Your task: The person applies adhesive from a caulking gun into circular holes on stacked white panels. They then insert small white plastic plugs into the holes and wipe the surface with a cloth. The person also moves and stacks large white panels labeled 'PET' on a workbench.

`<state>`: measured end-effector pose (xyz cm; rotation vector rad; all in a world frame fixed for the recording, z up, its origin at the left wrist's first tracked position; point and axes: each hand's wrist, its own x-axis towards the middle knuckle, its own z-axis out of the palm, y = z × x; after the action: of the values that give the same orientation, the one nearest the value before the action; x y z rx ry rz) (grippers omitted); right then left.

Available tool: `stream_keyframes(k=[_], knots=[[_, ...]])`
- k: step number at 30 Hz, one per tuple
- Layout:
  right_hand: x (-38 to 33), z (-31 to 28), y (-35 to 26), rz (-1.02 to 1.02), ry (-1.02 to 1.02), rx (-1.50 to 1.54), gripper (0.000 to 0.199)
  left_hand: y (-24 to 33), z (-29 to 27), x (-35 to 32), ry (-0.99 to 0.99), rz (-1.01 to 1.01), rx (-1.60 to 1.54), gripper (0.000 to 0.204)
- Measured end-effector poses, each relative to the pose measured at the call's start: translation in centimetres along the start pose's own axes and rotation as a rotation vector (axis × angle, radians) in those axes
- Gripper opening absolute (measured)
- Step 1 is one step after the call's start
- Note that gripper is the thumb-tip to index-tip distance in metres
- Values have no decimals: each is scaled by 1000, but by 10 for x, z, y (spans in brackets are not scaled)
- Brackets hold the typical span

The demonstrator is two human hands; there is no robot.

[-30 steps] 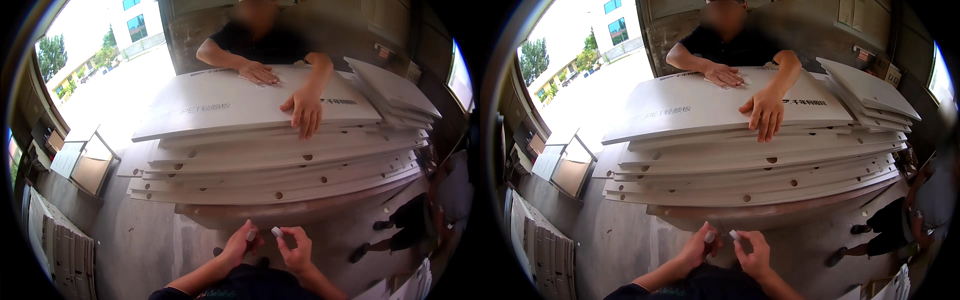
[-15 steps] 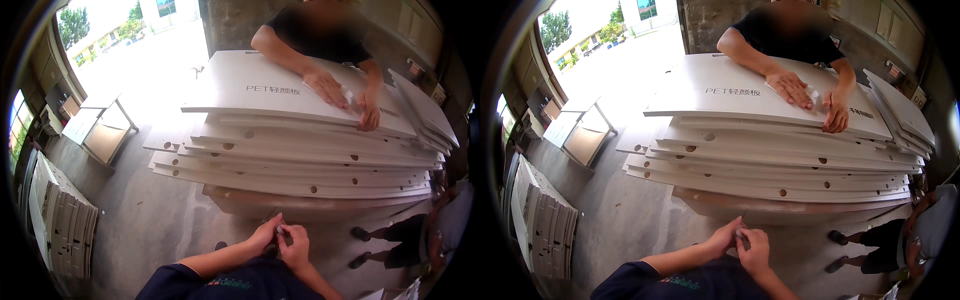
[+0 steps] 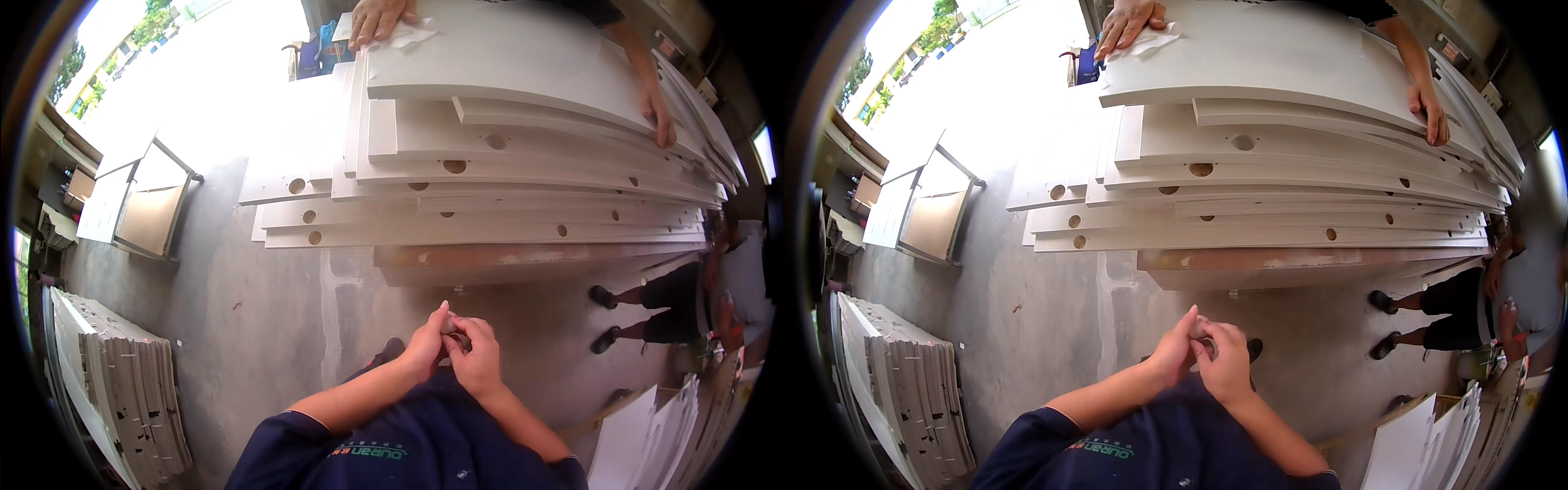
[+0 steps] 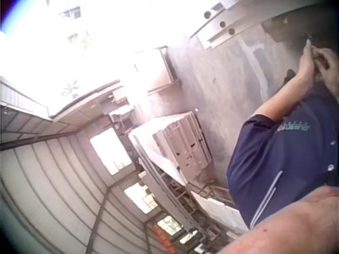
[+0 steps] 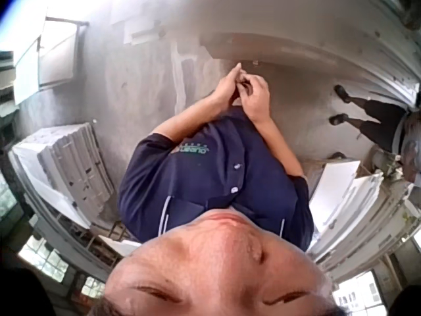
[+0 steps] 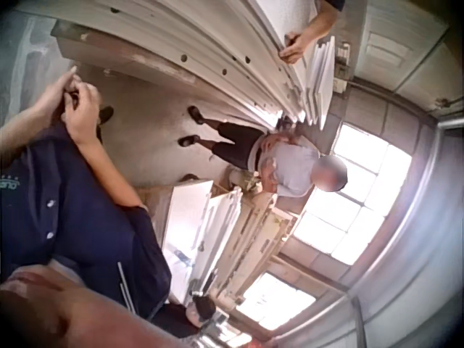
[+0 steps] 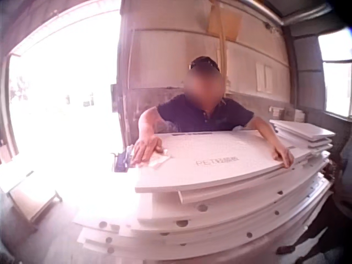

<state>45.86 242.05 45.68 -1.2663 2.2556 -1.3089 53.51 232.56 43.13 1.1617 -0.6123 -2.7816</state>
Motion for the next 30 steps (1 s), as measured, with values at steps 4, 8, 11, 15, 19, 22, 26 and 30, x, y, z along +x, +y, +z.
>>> stream_keyframes(k=[4,8,11,15,19,22,26,30], knots=[[-13,24,-11,26,40,12,25,4,-25,-9,-75,-28,2,36],[-14,31,-21,180,94,119,22,9,-29,-16,-80,-27,-9,38],[-15,34,-22,162,123,121,20,10,-37,-16,-130,5,17,40],[-19,36,-24,224,179,159,16,22,-39,-22,-102,-61,74,43],[-18,34,-14,245,209,233,17,33,-41,-30,-71,40,92,40],[-7,37,-16,244,168,318,17,41,-43,-34,-81,78,56,38],[1,43,-25,248,84,372,18,45,-50,-30,-52,93,52,37],[2,38,-30,206,31,328,19,44,-47,-28,27,79,89,38]])
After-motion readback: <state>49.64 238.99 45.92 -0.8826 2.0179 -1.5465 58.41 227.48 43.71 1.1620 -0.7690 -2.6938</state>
